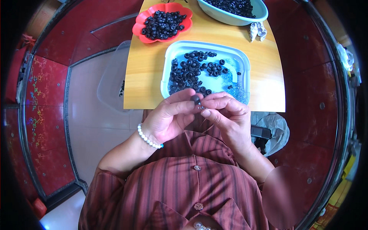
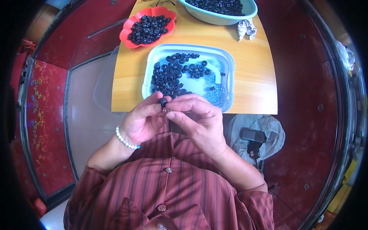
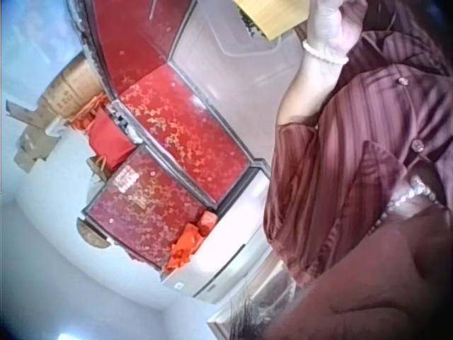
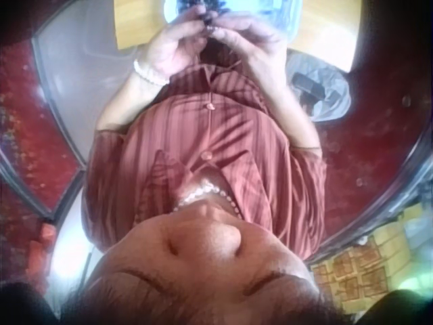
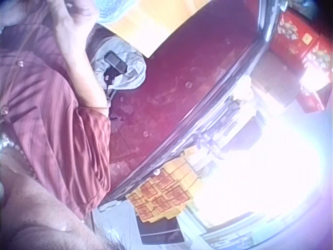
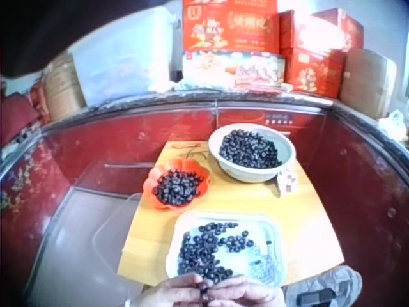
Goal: The person sorts small plastic rings by hand, transferring them from a tray into a bowl.
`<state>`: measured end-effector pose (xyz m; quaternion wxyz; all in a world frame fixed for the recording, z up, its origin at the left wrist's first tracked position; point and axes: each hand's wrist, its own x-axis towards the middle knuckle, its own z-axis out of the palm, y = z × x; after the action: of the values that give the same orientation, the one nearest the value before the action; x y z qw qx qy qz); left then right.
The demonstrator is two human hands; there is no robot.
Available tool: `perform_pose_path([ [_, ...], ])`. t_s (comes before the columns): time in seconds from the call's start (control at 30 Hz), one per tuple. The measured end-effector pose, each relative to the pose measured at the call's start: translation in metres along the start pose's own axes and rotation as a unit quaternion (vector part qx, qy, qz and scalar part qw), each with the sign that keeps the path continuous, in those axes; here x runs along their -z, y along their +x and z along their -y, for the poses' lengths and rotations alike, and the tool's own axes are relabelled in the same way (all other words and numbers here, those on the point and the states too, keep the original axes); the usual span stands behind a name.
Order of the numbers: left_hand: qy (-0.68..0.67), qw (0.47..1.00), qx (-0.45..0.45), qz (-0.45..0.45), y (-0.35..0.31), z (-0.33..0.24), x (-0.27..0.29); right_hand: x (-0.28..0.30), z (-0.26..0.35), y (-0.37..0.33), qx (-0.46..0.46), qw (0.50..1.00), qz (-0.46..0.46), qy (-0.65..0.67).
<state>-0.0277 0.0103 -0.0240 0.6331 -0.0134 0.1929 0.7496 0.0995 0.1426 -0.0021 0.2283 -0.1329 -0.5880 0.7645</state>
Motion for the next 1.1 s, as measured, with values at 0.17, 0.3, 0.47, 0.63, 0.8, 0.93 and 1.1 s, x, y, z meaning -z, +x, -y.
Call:
perform_pose_path([
  [0.17,0.033,0.998,-0.011,-0.044,0.003,-0.002,0.001,0.002,-0.007,0.0,-0.023,0.999,-0.028,-0.009],
  [0.3,0.091,0.993,-0.034,-0.066,0.007,-0.001,0.001,0.005,-0.01,0.003,-0.074,0.996,-0.047,-0.003],
  [0.47,0.277,0.95,-0.089,-0.112,-0.002,0.012,0.001,0.012,-0.009,-0.01,-0.068,0.989,-0.014,-0.128],
  [0.63,0.284,0.954,-0.041,-0.087,-0.006,0.006,0.004,0.023,-0.02,0.0,-0.006,0.985,0.059,-0.159],
  [0.8,0.194,0.978,0.077,-0.014,-0.007,0.01,0.024,0.027,-0.026,0.001,-0.283,0.94,0.134,0.137],
  [0.93,0.049,0.998,0.049,-0.005,-0.01,0.008,0.034,0.019,-0.015,0.019,-0.155,0.982,0.106,-0.018],
  [1.1,-0.078,0.997,-0.014,0.02,-0.007,-0.011,0.045,0.04,-0.037,0.069,0.086,0.877,0.038,-0.47],
])
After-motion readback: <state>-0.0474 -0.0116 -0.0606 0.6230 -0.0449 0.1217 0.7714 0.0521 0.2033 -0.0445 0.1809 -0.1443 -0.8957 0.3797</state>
